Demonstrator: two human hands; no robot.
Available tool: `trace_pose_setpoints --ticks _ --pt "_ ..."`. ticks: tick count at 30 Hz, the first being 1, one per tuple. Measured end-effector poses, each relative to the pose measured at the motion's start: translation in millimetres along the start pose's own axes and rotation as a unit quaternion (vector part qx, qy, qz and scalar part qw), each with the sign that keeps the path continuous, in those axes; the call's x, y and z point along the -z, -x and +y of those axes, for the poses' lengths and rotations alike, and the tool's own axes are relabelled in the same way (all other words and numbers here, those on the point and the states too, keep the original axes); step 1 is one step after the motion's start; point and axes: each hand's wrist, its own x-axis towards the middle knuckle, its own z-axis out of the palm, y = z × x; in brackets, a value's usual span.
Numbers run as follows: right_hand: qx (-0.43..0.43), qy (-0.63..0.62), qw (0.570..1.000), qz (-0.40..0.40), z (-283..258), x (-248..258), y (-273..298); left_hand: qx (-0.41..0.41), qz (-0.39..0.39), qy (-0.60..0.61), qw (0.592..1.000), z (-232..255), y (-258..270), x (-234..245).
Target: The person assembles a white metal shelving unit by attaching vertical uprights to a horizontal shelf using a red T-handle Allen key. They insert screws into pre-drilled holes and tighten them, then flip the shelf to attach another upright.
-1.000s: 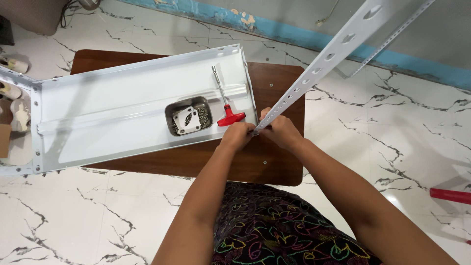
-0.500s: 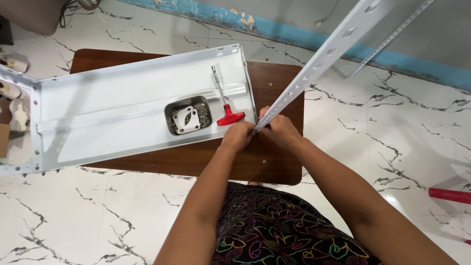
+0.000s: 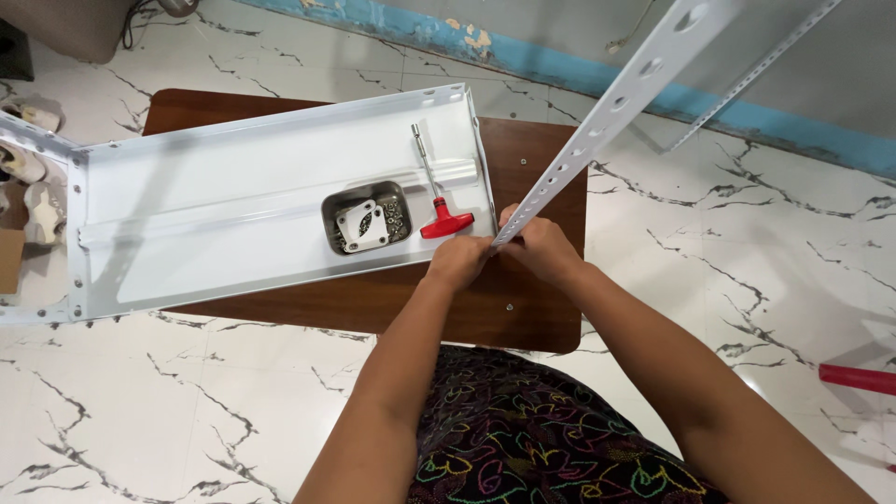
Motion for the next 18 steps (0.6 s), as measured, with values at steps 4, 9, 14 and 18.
trace_pose_setpoints --ticks 4,9,14,18 --pt "0.08 -0.024 0.996 -0.011 18 3 -8 0.001 0.001 -0.019 1.0 1 -1 1" --pt "-0.05 -0.084 0.995 0.014 30 25 -41 0.0 -0.017 -0.049 0.999 3 -2 7" --pt "-0.185 -0.06 0.945 -0.264 -10 68 -29 0.013 -0.021 -0.037 0.999 -3 -3 -2" --pt "-0.012 -0.121 0.92 -0.372 -58 41 -10 0.003 -0.05 -0.067 0.996 -25 -5 -31"
